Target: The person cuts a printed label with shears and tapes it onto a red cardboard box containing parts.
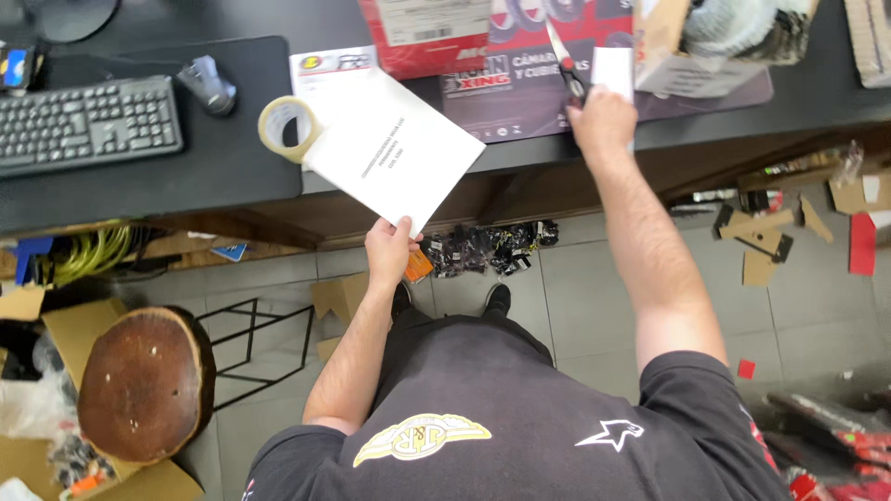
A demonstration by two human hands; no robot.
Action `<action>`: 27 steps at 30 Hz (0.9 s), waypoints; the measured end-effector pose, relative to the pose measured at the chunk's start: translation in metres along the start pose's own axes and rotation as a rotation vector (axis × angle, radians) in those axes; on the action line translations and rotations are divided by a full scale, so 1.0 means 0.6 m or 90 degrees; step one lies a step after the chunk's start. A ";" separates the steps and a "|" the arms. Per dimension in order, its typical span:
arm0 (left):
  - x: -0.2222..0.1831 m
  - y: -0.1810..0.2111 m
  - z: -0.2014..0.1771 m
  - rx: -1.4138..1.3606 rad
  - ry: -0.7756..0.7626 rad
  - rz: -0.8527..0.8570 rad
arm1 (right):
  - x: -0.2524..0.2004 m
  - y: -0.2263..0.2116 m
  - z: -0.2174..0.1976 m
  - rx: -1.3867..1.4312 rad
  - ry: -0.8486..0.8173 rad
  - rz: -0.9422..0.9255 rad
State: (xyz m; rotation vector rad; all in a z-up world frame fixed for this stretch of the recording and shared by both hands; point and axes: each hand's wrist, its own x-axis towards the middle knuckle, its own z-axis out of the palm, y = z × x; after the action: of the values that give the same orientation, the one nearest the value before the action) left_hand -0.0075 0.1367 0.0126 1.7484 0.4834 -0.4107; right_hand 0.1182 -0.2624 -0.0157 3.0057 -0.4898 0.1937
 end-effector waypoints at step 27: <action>-0.022 -0.063 -0.148 -0.002 0.083 0.037 | 0.036 -0.233 -0.289 0.341 0.294 -0.340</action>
State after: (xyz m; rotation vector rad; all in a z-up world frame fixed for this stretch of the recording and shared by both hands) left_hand -0.0371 0.2292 0.0076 1.7882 0.5241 -0.2560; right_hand 0.1645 -0.1182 0.1492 3.2603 0.4772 1.0797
